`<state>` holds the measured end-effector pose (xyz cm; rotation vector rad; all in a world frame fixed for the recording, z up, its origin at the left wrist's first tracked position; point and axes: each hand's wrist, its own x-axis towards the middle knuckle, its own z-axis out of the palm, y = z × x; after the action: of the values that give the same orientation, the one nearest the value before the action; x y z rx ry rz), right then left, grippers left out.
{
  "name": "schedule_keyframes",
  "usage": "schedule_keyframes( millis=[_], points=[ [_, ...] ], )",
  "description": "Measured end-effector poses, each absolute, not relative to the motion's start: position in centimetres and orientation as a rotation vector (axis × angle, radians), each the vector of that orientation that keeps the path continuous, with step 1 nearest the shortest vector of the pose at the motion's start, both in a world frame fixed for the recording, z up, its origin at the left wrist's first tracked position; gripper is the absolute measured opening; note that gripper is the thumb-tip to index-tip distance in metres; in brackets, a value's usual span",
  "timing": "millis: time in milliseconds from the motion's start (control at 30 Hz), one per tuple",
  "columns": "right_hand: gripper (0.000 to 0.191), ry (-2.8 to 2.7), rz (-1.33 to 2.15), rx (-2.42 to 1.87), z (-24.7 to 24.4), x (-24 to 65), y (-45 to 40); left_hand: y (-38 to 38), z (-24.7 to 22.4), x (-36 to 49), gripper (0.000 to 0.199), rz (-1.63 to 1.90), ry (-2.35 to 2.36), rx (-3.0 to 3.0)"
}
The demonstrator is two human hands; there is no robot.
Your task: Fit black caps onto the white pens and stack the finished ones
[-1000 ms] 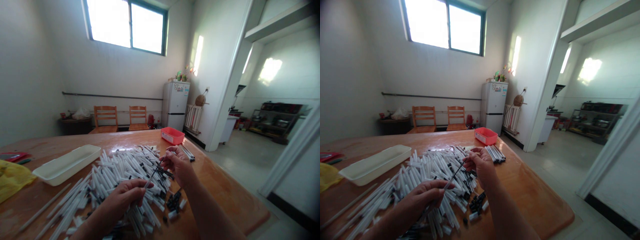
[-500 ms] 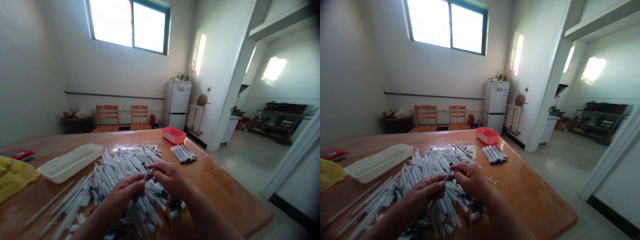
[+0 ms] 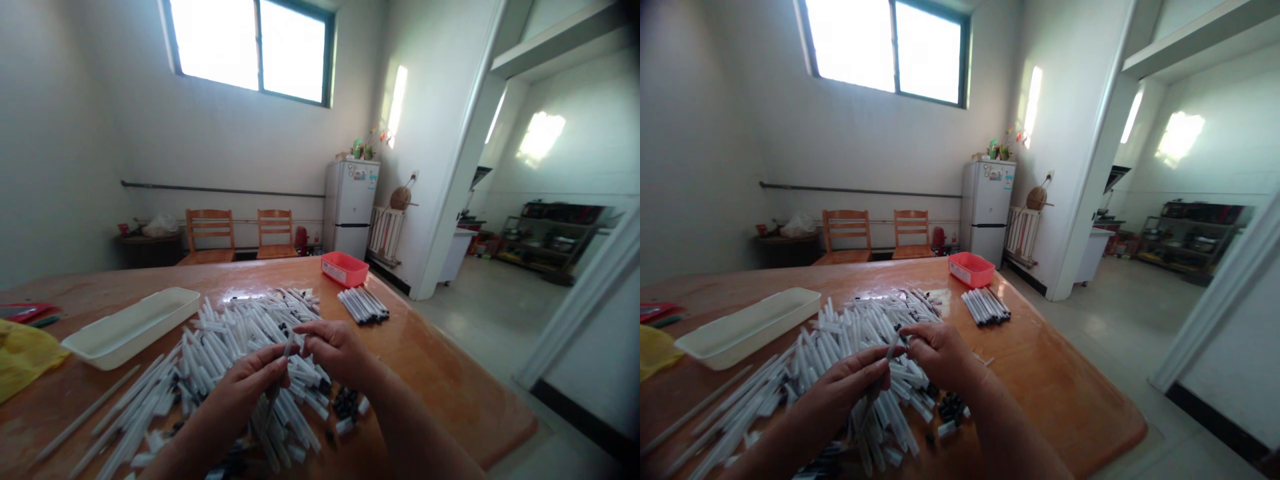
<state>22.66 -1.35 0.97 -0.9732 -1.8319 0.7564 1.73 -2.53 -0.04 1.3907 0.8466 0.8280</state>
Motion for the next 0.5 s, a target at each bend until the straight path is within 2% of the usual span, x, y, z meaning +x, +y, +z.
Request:
schedule_keyframes(
  millis=[133,300,500],
  points=[
    [0.028,-1.750,0.783,-1.126,1.5,24.3,-0.7,-2.5,-0.2,1.5,0.045,0.860,0.876,1.336],
    [0.019,-1.857,0.566,-1.564,1.4,28.2,0.8,-2.5,0.3,1.5,0.051,0.868,0.919,1.275],
    [0.019,-2.043,0.680,-1.762,-0.3,30.1,1.6,-2.5,0.3,1.4,0.049,0.866,0.920,1.268]
  ],
)
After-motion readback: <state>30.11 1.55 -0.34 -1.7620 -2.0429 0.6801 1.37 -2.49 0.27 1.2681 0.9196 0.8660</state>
